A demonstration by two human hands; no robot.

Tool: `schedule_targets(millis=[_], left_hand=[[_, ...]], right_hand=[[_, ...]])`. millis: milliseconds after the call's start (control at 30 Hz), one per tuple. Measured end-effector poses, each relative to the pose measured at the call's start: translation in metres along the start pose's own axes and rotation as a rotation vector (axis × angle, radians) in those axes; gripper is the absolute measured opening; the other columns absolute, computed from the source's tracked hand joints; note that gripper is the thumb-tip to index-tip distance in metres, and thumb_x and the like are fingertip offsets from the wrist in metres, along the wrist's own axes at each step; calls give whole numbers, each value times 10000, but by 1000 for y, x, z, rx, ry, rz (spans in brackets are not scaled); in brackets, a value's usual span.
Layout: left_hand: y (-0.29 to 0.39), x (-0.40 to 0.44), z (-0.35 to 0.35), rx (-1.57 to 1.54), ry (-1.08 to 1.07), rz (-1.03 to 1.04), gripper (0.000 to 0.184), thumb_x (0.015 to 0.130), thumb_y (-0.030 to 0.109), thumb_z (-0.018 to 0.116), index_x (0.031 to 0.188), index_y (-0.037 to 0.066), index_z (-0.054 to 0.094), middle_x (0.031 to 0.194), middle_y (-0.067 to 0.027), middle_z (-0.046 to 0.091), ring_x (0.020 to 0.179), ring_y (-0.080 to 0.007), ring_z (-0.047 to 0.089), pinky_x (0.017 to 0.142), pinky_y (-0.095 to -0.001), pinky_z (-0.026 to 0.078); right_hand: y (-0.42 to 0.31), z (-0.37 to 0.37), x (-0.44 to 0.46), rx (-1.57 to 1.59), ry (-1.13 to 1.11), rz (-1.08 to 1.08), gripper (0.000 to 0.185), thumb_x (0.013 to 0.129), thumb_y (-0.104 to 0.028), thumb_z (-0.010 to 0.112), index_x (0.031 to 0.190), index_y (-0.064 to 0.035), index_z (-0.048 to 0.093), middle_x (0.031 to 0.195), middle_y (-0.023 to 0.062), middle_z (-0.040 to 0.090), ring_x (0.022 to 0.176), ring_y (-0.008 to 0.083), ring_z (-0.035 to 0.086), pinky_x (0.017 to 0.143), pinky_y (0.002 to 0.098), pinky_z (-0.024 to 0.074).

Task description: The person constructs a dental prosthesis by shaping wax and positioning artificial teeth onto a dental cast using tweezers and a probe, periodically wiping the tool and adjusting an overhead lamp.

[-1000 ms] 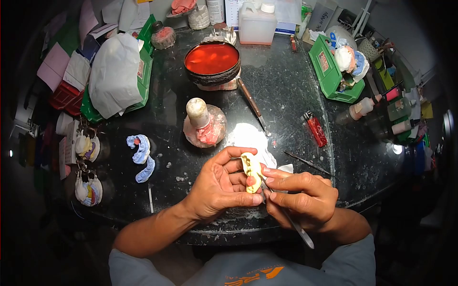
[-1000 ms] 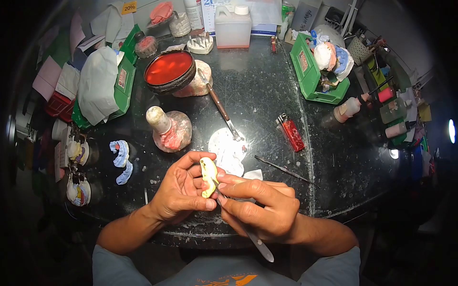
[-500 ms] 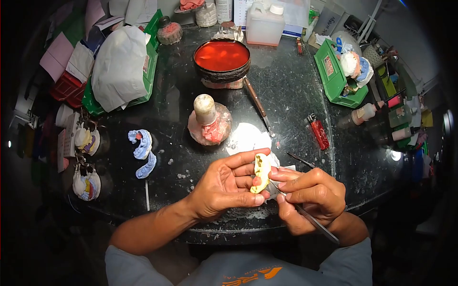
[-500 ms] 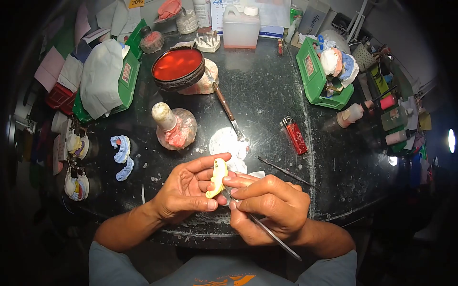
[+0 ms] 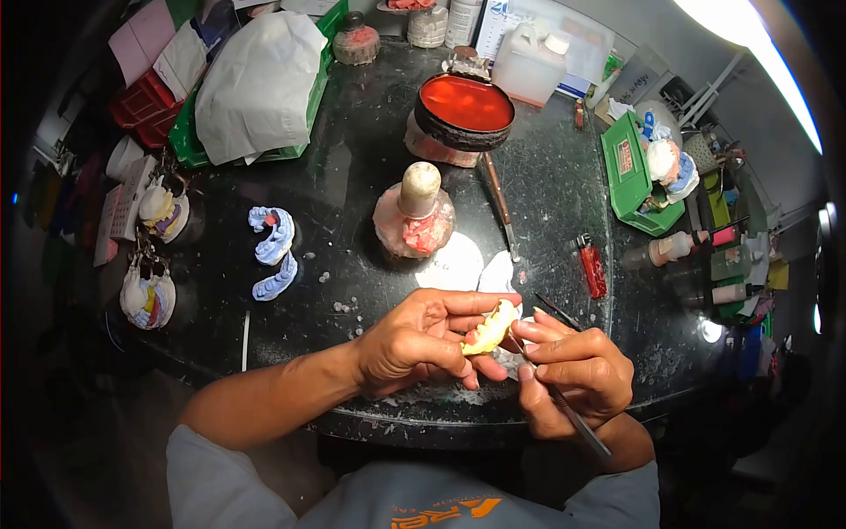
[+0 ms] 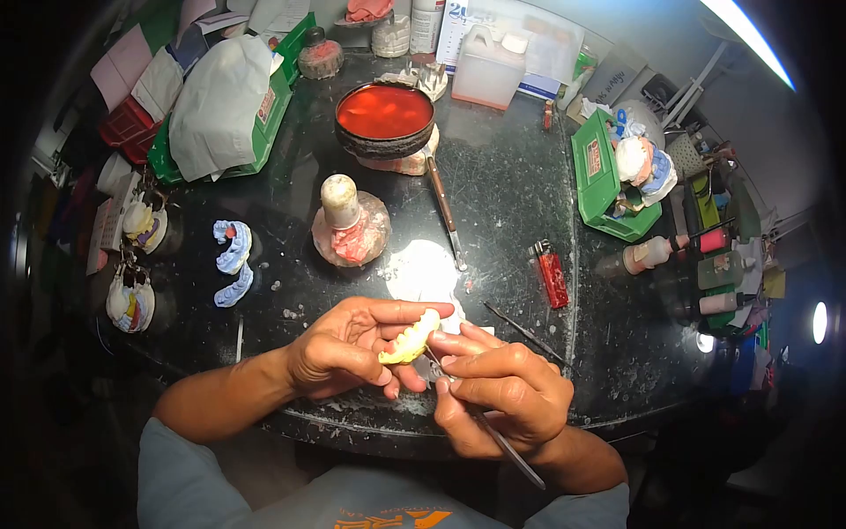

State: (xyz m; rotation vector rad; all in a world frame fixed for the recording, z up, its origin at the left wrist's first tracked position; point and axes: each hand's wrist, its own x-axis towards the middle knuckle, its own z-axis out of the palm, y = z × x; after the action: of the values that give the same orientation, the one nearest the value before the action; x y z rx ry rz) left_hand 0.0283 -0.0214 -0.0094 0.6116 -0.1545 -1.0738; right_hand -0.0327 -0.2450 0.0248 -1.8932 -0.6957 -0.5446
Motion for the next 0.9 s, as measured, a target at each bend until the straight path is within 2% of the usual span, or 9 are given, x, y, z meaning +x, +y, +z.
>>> schedule_targets(millis=[100,267,367,533,600,733,900], left_hand=[[0,-1,2,18,5,1,850,815,-46,635,1602,-73,317,1388,-236,607,1081,-264,755,846,-299,641],[2,-1,6,67,9,-11,772,840,-37,636,1566,-92,380,1378,-243,622,1116,-281,744,869,-309,643],[4,-1,7,81,12,-10,715,873,-7,629,1546,-101,407,1359,-246,637,1141,-294,734,874,-314,641],[5,0,9,80,68,15,612,948,35,603,1521,-103,441,1337,-245,652,1168,-303,720,901,-334,632],[4,-1,8,100,79,45,589,971,55,615,1514,-101,451,1319,-238,661,1130,-280,727,901,-339,625],[-5,4,3,236,88,144,521,1013,122,638,1467,-94,502,1235,-203,691,1026,-215,725,876,-327,607],[-12,5,6,384,168,266,334,1030,132,642,1297,-63,592,1066,-104,690,900,-135,665,793,-289,562]], right_hand=[[4,0,1,-31,8,-8,213,781,72,807,916,-15,668,963,155,736,1029,381,776,1024,504,587],[10,3,4,-33,-11,-14,235,801,65,837,965,-12,688,977,168,743,1034,361,775,1059,519,561],[12,3,4,-38,-4,-15,231,796,74,828,958,-2,683,969,172,738,979,326,786,1001,489,605],[13,3,4,-74,6,-2,214,785,81,822,927,16,675,957,180,728,915,286,785,851,385,665],[15,3,4,-75,5,-7,208,777,86,819,917,21,679,955,187,727,907,284,785,809,343,667],[10,6,4,-116,-3,-58,197,777,101,798,915,27,678,959,190,730,910,279,786,801,332,663],[6,6,3,-121,-11,-15,206,768,108,798,909,23,673,960,186,738,916,279,788,788,327,658]])
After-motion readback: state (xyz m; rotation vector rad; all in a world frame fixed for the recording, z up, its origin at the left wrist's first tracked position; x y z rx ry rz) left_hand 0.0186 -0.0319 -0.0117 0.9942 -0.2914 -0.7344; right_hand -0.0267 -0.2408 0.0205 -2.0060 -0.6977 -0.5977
